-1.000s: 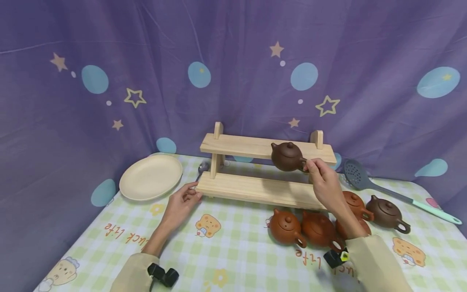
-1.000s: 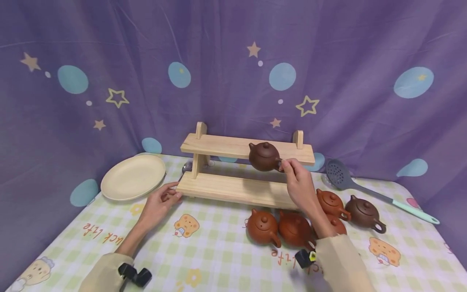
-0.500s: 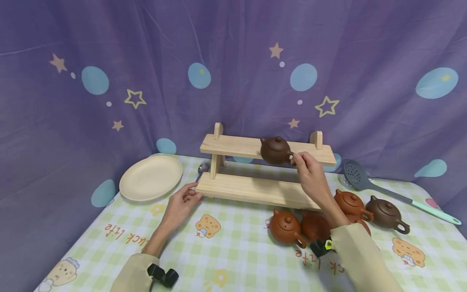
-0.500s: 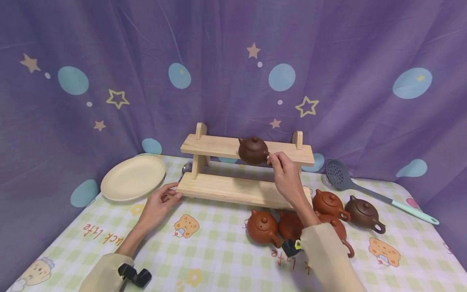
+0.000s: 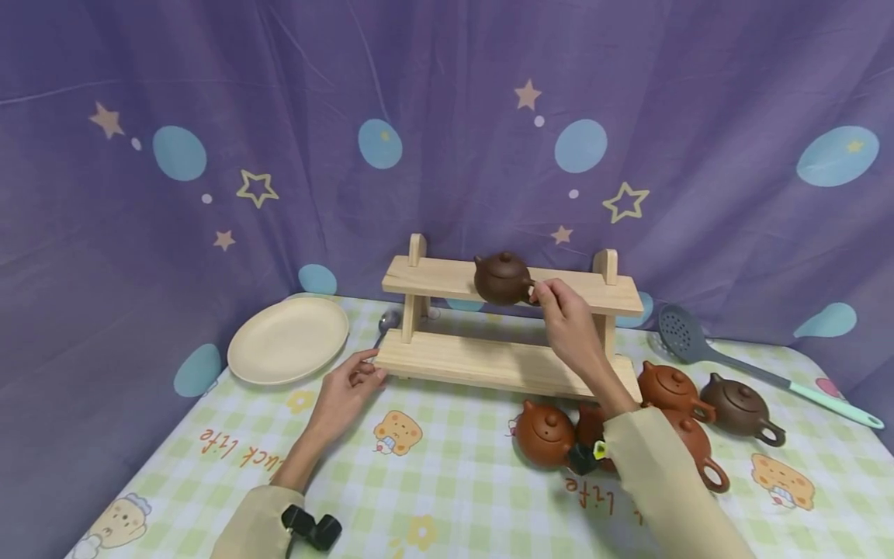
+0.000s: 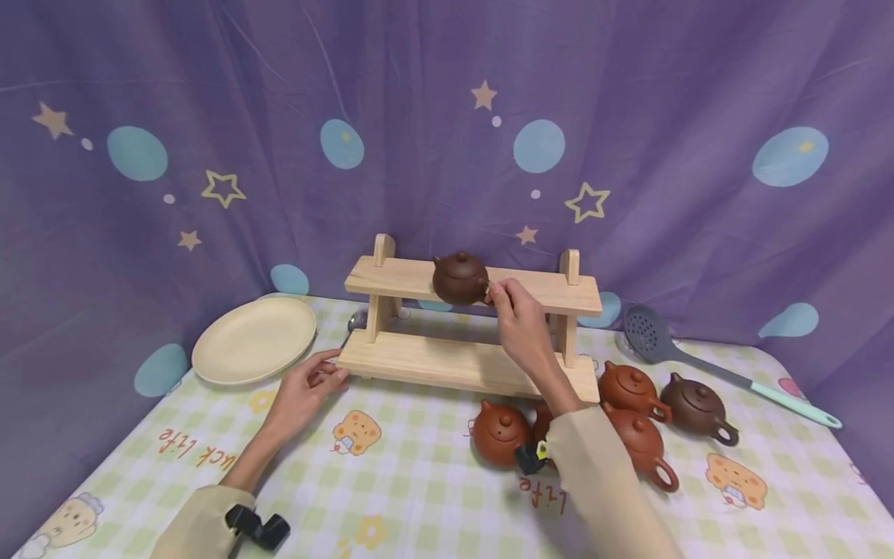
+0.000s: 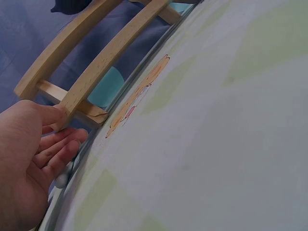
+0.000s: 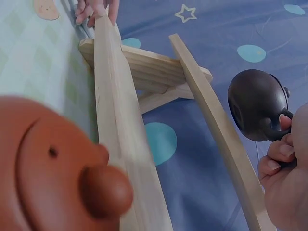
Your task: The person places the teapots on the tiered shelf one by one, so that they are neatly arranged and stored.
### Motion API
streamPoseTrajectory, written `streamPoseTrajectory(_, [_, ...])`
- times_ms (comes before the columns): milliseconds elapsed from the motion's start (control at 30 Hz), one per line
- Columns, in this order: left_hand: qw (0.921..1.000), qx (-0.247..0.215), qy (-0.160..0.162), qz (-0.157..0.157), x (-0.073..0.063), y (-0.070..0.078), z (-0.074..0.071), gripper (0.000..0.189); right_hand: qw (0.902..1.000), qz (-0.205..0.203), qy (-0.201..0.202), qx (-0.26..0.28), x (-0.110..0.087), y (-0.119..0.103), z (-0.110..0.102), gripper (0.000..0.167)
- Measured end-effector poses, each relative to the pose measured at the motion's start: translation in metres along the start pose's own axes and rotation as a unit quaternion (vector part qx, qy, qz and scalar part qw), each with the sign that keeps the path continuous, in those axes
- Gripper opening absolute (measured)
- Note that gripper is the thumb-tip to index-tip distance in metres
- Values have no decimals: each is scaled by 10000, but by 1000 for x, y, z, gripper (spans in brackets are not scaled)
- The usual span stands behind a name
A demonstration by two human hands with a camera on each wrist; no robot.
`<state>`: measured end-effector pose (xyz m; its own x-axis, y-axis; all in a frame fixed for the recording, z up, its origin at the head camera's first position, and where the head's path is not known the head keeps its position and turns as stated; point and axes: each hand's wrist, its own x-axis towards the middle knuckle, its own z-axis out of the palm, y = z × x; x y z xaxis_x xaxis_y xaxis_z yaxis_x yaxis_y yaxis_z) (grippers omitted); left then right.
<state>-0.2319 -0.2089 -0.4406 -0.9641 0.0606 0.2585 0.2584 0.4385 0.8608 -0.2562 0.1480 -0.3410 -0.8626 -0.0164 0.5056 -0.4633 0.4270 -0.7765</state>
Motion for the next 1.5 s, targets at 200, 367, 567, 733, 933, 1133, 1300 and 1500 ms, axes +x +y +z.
streamPoseTrajectory(200, [10000, -1, -11, -78, 1, 1, 0, 46, 9999, 0, -74, 125, 9, -6, 13, 36])
streamPoseTrajectory(367, [10000, 52, -16, -56, 0, 1, 0, 47, 9999, -30, -43, 101, 14, -8, 24, 34])
streamPoseTrajectory(567, [10000, 20, -27, -1, -1, 2, 0, 47, 9999, -69, -12, 95, 18, -11, 36, 30])
streamPoseTrajectory(733, [10000, 20, 17, 12, -2, 2, 1, 46, 9997, 11, -124, 186, 20, -12, 43, 31])
streamPoseTrajectory(933, [9999, 93, 39, 18, -2, 2, 1, 45, 9995, 101, -227, 216, 21, -15, 49, 32])
streamPoseTrajectory(1133, [9999, 98, -1, -75, -3, 3, 0, 45, 9988, 119, -307, 371, 23, -13, 55, 32])
streamPoseTrajectory(1300, [9999, 24, -14, -102, -3, 3, 0, 45, 9975, 163, -343, 589, 24, -14, 57, 32])
streamPoseTrajectory(1500, [10000, -20, -23, -53, -2, 3, 0, 45, 9940, 347, -433, 940, 24, -16, 52, 29])
